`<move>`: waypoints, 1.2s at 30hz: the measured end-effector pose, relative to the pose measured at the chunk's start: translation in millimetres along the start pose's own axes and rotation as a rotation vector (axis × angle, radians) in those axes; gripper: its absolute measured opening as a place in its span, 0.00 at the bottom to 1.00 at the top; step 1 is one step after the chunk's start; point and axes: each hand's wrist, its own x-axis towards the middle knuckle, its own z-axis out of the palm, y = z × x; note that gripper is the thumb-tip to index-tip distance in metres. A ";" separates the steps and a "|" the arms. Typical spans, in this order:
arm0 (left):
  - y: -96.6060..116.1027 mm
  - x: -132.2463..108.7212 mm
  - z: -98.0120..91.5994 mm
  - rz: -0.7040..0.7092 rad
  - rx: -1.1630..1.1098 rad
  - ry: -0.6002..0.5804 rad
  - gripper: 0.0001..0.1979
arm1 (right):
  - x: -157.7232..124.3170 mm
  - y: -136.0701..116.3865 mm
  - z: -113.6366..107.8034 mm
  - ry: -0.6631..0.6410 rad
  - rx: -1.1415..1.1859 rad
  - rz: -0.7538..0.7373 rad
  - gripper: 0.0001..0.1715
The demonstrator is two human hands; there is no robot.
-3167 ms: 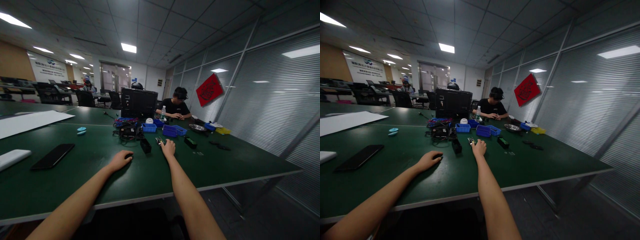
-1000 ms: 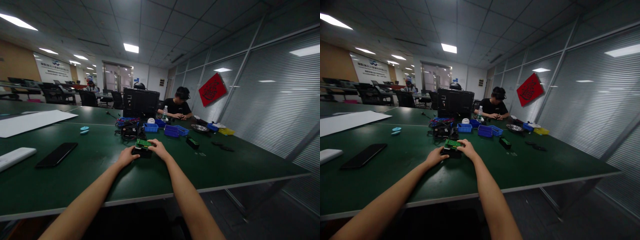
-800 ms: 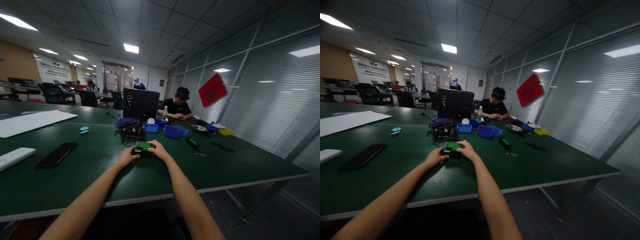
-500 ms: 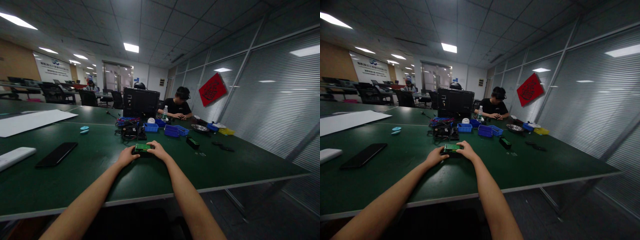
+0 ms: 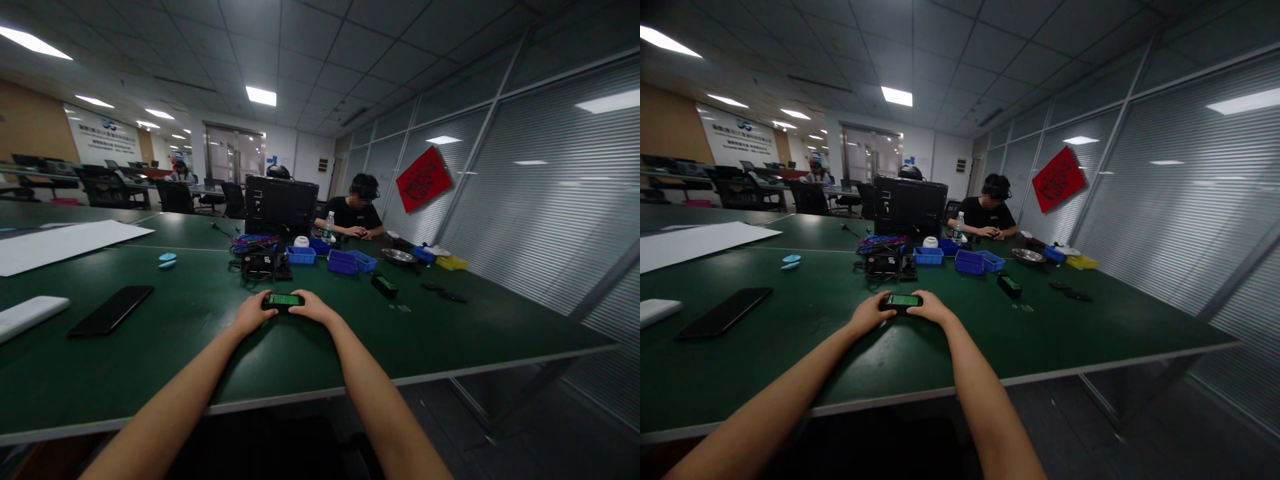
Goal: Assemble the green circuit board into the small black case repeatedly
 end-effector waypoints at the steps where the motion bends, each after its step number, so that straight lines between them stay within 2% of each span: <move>1: -0.4 -0.1 -0.1 -0.001 -0.006 0.002 0.31 | 0.9 2.7 0.2 0.001 -0.018 0.019 0.28; 4: -1.4 -0.6 -1.2 -0.005 -0.026 0.001 0.29 | 4.2 15.9 -4.8 0.063 -0.040 0.141 0.25; 10: -3.1 -0.9 -2.0 0.006 -0.053 -0.007 0.27 | 0.8 47.6 -30.7 0.359 -0.205 0.564 0.28; 13: -4.1 -0.3 -0.7 0.012 -0.056 -0.006 0.26 | -1.9 54.8 -39.1 0.435 -0.254 0.651 0.28; 17: -5.0 0.5 0.5 0.012 -0.055 -0.002 0.25 | -0.2 54.0 -37.0 0.462 -0.301 0.636 0.24; 21: -5.2 0.6 0.5 0.007 -0.050 0.002 0.25 | 1.8 45.0 -24.3 0.490 -0.418 0.492 0.21; 26: -5.7 1.0 1.1 0.023 -0.038 0.012 0.25 | 2.5 32.0 -10.1 0.370 -0.466 0.390 0.22; 31: -6.3 1.1 1.1 0.031 -0.038 0.014 0.24 | 2.3 29.6 -10.9 0.336 -0.486 0.479 0.29; 36: -6.0 0.7 0.8 0.030 -0.050 0.017 0.24 | 2.3 25.5 -12.4 0.278 -0.516 0.503 0.24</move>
